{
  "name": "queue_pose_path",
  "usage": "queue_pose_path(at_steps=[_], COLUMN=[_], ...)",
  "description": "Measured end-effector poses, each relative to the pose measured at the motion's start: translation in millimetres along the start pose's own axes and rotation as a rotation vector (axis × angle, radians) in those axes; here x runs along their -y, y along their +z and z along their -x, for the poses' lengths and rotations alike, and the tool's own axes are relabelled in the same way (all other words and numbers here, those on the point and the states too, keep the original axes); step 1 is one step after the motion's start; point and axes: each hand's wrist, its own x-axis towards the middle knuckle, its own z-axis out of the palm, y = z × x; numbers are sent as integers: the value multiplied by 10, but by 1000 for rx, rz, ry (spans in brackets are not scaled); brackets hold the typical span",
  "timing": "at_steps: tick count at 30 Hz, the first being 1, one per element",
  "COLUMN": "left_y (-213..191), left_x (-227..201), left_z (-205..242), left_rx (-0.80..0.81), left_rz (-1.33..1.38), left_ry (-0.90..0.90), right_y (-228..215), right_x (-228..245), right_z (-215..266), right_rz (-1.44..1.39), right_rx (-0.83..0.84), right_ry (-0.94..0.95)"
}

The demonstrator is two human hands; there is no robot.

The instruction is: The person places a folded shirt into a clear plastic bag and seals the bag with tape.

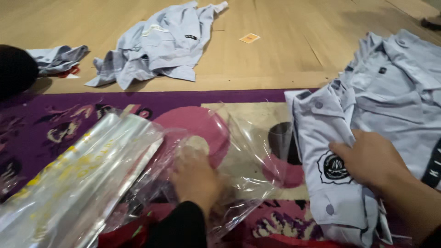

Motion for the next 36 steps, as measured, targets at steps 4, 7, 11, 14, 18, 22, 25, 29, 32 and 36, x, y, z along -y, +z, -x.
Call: queue_pose_path(at_steps=[4,7,11,14,18,22,25,29,32,36], left_y=[280,403,65,19,-309,-123,-171,-340,-80,236], left_x=[229,286,121,279,171,253,79,-38,112,243], left_z=[-358,-531,-456,-866,-958,-1395,-1124,-571,-848,-1315], left_rx=[-180,-272,-364,-687,-571,26,101,147,165,-89], left_rz=[-53,-131,-53,-119,-77,-443,-199,698,794,1554], left_ry=[-13,128,118,208,124,285,218,-126,-155,-533], right_y=[-94,-211,-230,-280,-298,-340,-336,-394,-521,-523], right_x=[-30,94,99,115,115,190,222,268,345,275], right_z=[56,152,139,168,173,214,214,199,254,177], right_rz=[-24,-69,-97,-97,-84,-119,-115,-47,-59,-28], right_rx=[17,42,51,53,68,82,88,95,90,15], right_ry=[-44,-40,-64,-65,-30,-11,-40,-44,-60,-142])
